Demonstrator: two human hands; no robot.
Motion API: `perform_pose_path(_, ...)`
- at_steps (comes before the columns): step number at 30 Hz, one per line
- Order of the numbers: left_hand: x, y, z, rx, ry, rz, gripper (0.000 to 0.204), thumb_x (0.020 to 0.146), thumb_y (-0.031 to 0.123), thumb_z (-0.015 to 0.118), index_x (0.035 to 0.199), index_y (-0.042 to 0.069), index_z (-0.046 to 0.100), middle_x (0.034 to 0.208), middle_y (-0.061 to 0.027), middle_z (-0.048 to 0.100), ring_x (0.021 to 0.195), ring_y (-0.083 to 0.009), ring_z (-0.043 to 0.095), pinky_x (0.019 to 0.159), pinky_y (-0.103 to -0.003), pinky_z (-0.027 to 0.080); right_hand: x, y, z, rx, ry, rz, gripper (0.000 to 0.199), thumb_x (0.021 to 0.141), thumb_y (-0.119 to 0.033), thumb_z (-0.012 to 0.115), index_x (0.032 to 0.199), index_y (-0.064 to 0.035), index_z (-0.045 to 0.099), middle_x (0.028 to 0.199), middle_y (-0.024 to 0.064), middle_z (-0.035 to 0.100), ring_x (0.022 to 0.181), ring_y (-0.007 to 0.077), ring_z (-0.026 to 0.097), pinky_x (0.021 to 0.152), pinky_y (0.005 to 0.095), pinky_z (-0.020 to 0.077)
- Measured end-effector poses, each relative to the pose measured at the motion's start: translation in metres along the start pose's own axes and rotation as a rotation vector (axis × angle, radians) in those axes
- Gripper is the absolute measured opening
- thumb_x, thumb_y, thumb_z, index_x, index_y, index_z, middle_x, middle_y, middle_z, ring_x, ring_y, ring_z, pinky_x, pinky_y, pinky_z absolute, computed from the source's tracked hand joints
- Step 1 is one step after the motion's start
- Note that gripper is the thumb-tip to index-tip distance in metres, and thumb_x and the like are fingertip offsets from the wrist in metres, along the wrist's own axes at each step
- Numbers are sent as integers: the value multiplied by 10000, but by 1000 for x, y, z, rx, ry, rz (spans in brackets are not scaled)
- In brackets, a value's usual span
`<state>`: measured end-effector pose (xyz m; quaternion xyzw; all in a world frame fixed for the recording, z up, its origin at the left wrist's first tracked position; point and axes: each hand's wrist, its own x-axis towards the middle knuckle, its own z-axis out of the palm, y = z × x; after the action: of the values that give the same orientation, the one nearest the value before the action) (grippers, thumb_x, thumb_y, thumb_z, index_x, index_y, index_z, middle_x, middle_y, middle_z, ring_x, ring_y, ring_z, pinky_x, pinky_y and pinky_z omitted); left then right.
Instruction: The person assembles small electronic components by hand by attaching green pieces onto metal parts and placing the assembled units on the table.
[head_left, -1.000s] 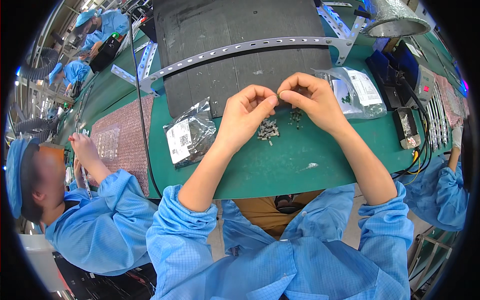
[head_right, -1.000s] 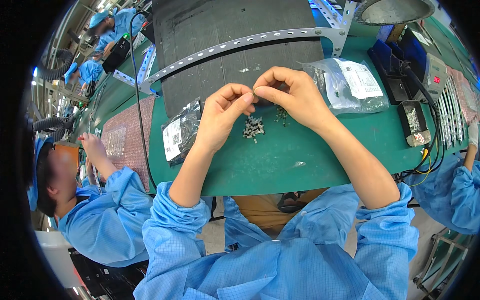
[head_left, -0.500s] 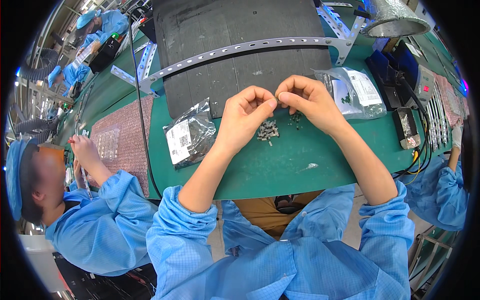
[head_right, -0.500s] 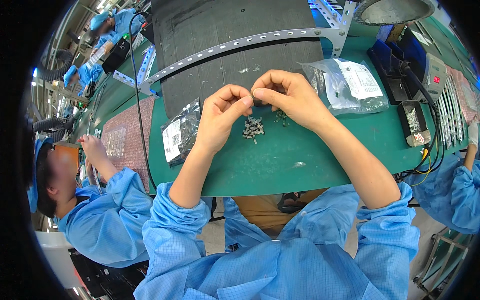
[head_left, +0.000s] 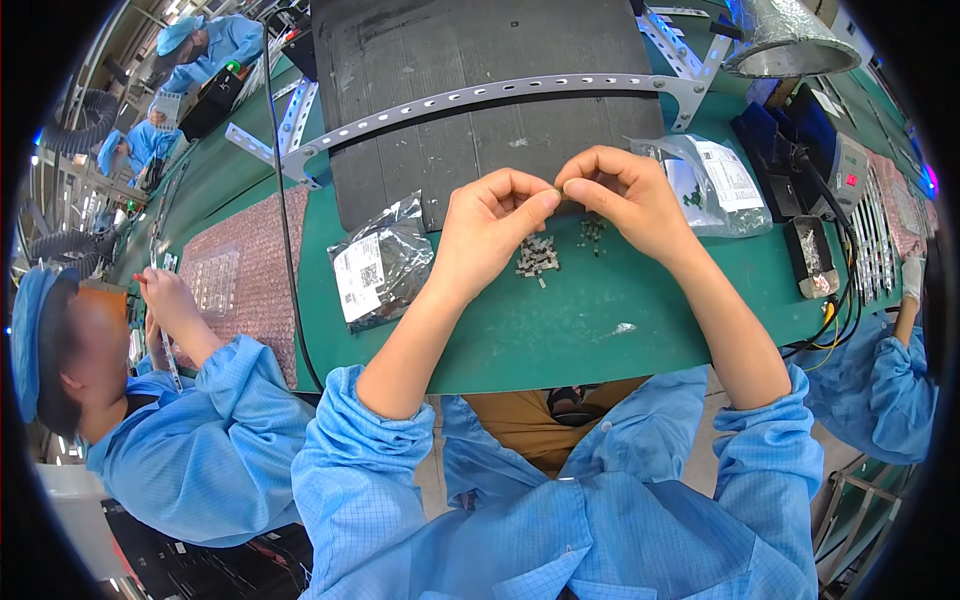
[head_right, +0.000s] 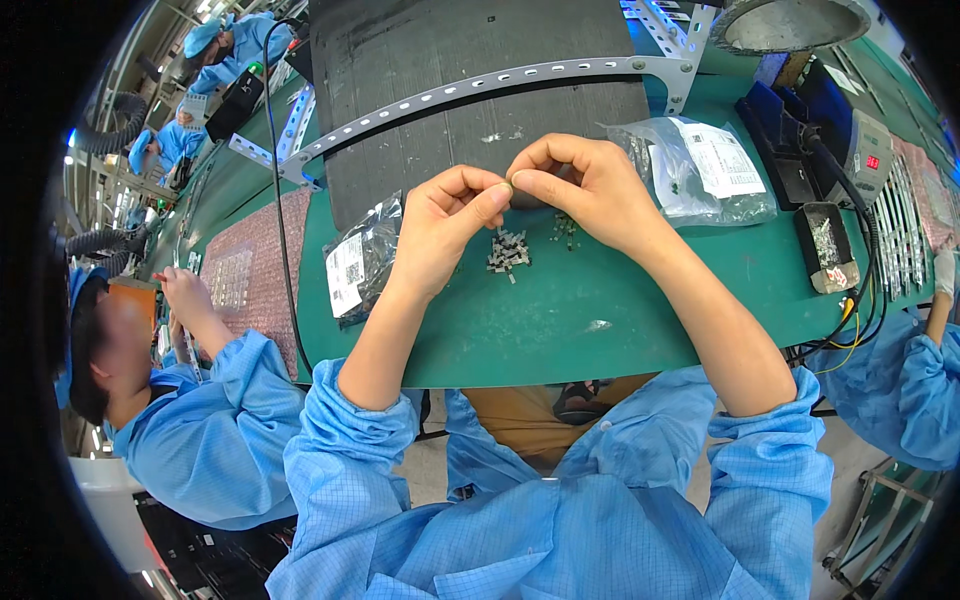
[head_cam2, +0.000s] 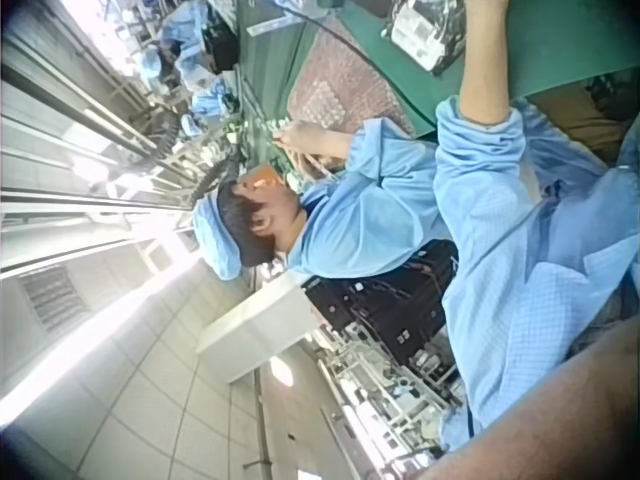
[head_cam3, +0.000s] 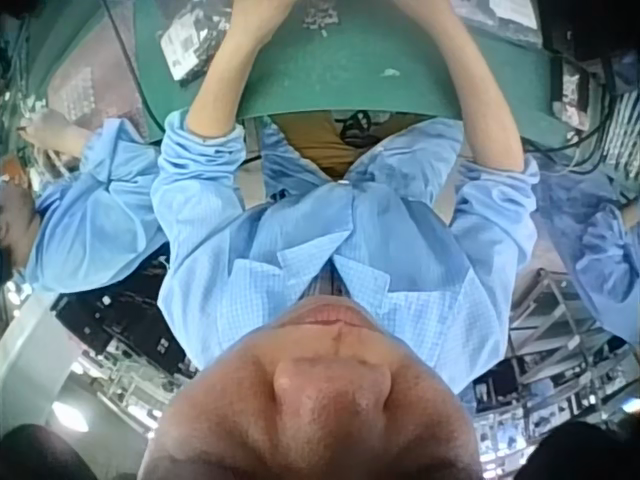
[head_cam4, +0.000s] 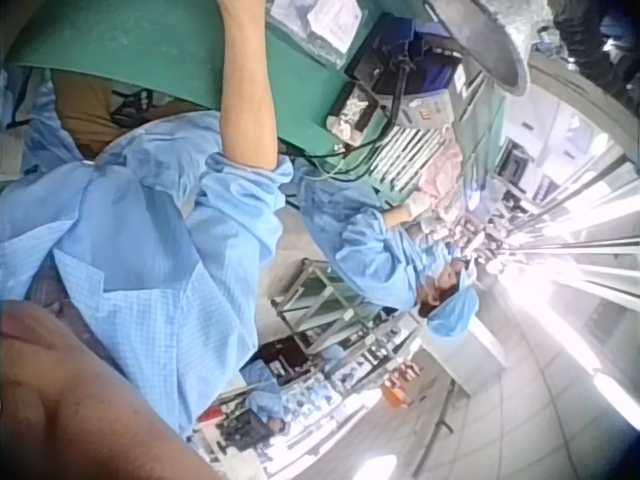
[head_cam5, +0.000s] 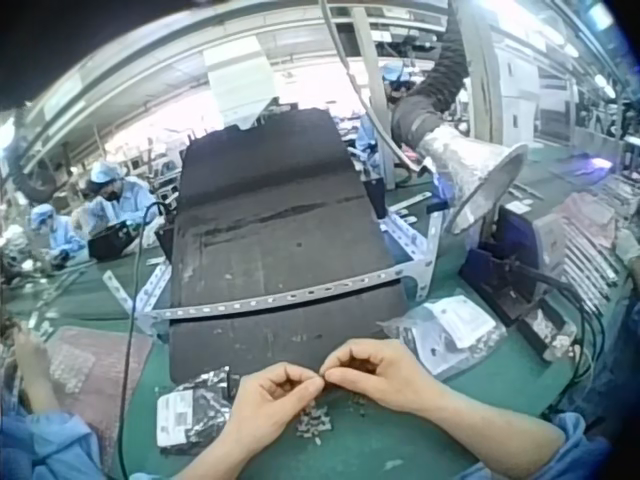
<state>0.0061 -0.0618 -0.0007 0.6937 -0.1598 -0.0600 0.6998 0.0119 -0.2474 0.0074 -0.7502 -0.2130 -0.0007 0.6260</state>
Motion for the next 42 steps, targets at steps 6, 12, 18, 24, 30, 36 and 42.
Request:
perform_pose_path(6,0,-3,6,88,34,23,191,802,126,660,943,4,617,808,-17,606,685,-68,545,620,-202,444,1,0,-6,-67,-22,17,103,826,-101,601,842,1,597,776,-13,595,705,46,537,635,187,438)
perform_pose_path(12,-10,35,-10,136,152,501,485,735,86,687,1185,52,510,1076,-62,547,929,-124,510,728,-234,427,-1,-1,-28,-542,-196,-82,88,778,-79,613,804,4,599,710,59,580,653,138,551,600,252,436)
perform_pose_path(18,-59,125,-40,108,-113,1023,895,706,653,585,1337,60,358,1369,-200,326,1260,-389,294,1017,-578,230,2,2,-30,-716,-328,-155,83,752,-74,614,793,-5,637,706,80,580,681,180,564,610,285,442)
perform_pose_path(24,-77,119,-26,-2,47,1025,862,722,652,560,1326,68,372,1356,-197,343,1255,-385,301,1015,-588,216,8,-1,-25,-615,-191,-102,89,763,-62,619,825,-5,645,727,67,596,647,149,564,593,254,445)
perform_pose_path(30,-73,141,-17,-60,67,1134,830,737,651,536,1315,76,385,1344,-193,359,1251,-380,308,1012,-598,203,6,-1,-19,-632,-164,-224,79,760,-50,620,827,-14,642,763,89,606,677,179,578,605,270,453)
perform_pose_path(36,-69,167,-14,-117,88,1296,799,752,650,512,1305,84,399,1331,-190,376,1246,-376,316,1010,-609,190,-1,-3,-11,-604,-146,-277,83,716,-29,645,799,-23,639,728,100,599,708,235,578,612,316,454)
perform_pose_path(42,-80,172,-13,-225,123,1281,770,767,650,487,1294,92,413,1319,-187,392,1241,-371,323,1007,-619,176,-2,0,-7,-609,-120,-288,109,706,-22,649,814,-39,646,707,82,585,669,226,542,600,313,442)
